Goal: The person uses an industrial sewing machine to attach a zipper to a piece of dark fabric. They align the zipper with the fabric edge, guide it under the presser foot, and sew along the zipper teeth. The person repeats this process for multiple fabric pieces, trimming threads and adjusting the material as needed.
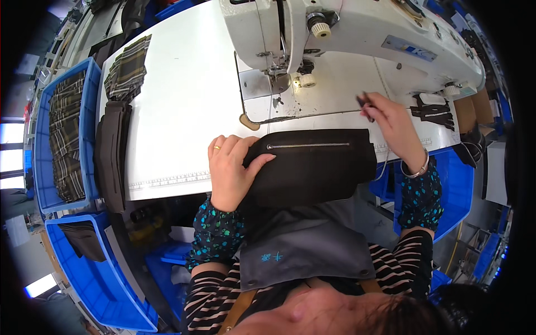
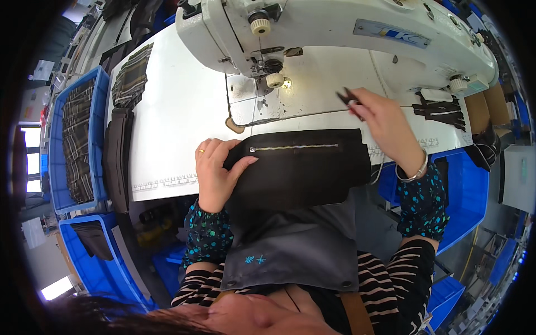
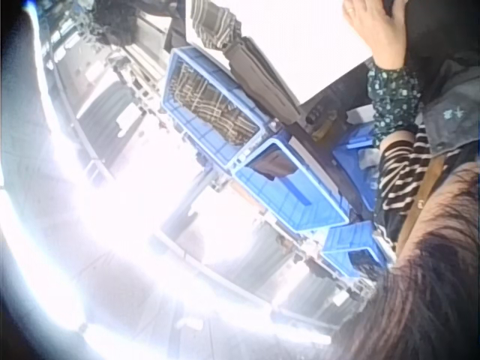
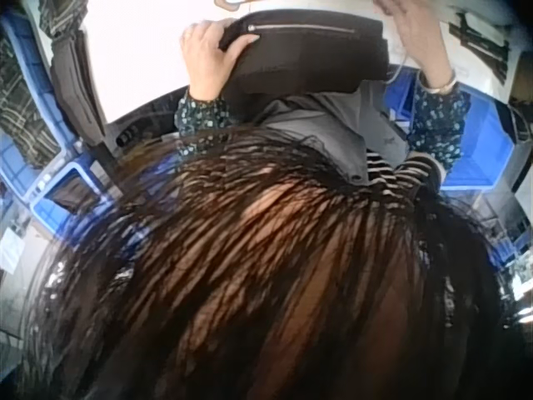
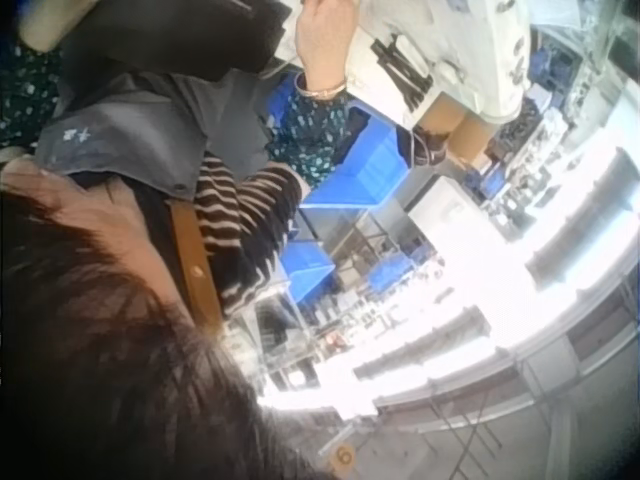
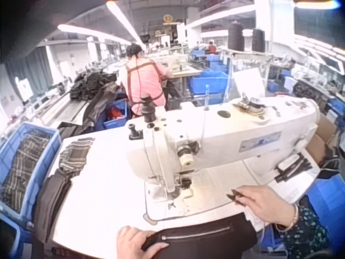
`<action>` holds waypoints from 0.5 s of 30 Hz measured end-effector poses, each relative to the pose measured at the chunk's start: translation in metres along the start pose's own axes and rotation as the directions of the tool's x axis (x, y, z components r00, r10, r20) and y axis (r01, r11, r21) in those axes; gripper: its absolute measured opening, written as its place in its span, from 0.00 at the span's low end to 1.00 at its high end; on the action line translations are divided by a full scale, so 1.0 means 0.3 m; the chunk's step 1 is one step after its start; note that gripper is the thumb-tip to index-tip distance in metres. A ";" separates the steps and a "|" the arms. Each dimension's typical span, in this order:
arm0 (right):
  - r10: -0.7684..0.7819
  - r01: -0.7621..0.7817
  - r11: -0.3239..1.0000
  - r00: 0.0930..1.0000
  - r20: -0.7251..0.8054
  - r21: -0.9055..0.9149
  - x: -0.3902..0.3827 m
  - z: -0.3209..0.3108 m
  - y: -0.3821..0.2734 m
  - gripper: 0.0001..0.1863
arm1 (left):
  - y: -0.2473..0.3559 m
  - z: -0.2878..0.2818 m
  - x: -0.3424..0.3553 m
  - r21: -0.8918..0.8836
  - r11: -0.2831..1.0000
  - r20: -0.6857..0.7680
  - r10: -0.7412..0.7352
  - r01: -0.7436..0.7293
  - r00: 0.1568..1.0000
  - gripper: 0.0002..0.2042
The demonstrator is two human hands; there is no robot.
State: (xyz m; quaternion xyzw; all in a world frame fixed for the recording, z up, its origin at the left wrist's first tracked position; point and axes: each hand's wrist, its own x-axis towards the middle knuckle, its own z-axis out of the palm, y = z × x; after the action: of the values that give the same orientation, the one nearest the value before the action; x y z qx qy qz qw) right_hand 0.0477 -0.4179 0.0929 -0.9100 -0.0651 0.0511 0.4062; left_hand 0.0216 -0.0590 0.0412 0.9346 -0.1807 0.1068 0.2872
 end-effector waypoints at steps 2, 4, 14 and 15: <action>-0.103 0.106 0.992 0.994 0.040 -0.064 0.035 0.071 -0.033 0.09 | -0.002 -0.001 0.002 -0.033 0.999 -0.008 0.004 -0.004 1.000 0.17; -0.229 0.238 0.947 0.971 0.070 -0.217 0.069 0.154 -0.059 0.09 | 0.000 -0.005 0.003 -0.069 0.998 -0.014 -0.003 0.002 1.000 0.13; -0.631 0.639 0.561 0.741 0.227 -0.526 0.181 0.346 -0.160 0.10 | 0.007 -0.009 0.001 -0.147 0.989 -0.057 0.024 -0.032 0.998 0.09; -0.628 0.626 0.566 0.749 0.212 -0.536 0.181 0.334 -0.160 0.10 | 0.006 -0.008 -0.006 -0.163 0.986 -0.068 0.030 -0.040 0.997 0.09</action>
State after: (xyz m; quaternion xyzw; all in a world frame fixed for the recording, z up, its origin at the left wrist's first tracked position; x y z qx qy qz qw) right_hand 0.0830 -0.3041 0.0600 -0.9050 -0.3951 -0.1198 0.1025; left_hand 0.0191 -0.0585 0.0436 0.9003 -0.1959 0.1270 0.3673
